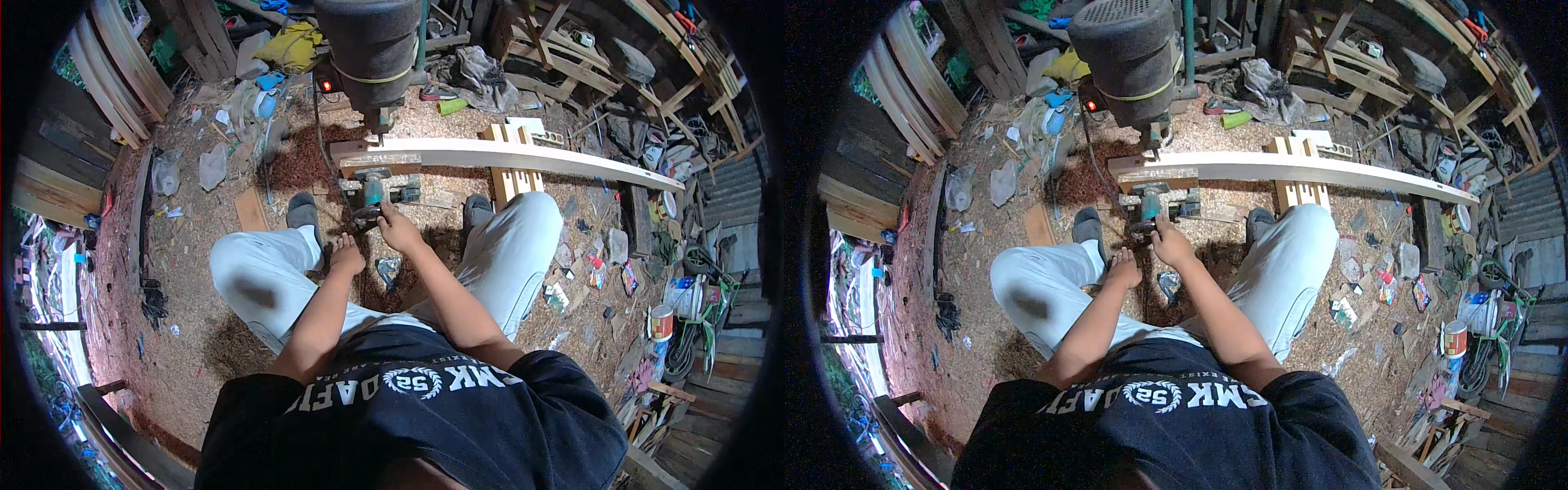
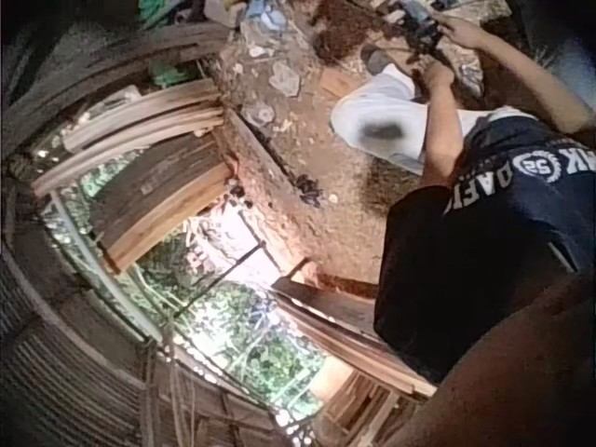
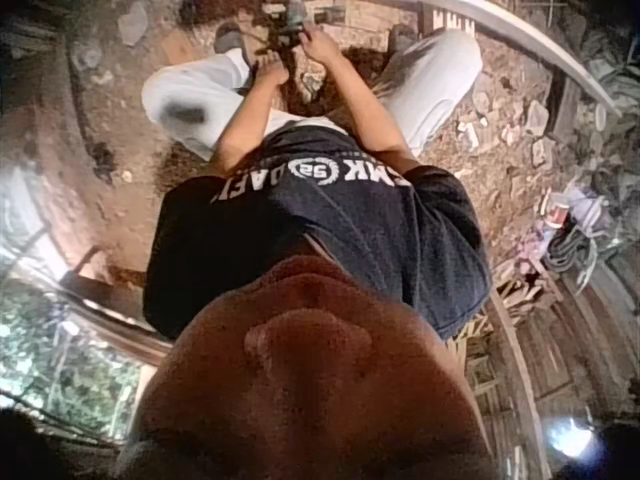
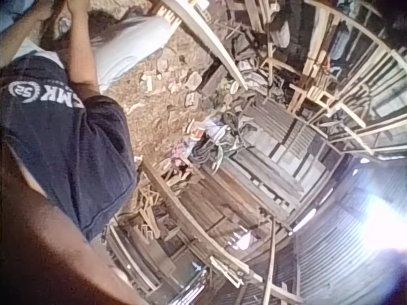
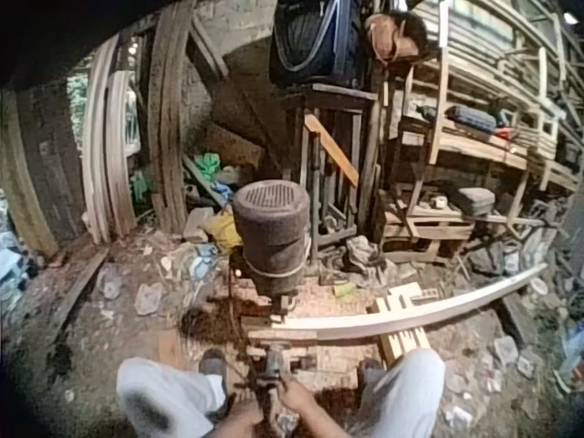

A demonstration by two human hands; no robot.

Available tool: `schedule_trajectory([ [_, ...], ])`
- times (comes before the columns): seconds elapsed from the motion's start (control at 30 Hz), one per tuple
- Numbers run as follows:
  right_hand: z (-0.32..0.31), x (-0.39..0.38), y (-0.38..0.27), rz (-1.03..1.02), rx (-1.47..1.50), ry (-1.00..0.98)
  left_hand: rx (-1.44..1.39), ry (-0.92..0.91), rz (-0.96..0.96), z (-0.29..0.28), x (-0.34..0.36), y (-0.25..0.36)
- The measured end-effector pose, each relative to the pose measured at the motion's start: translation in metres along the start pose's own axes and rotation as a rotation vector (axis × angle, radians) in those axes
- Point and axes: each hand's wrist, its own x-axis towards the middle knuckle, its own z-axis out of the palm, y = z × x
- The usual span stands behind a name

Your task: Shaping the edge of a long wooden strip using a mounted router.

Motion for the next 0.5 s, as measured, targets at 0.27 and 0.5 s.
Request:
schedule_trajectory([
  [0.27, -0.005, -0.003, -0.01, -0.027, -0.025, -0.022, 0.005, -0.063, 0.022, 0.006, 0.015, -0.014],
  [0.5, -0.003, -0.002, -0.008, 0.001, -0.017, -0.045, 0.0, -0.075, 0.03, 0.009, 0.014, -0.016],
])
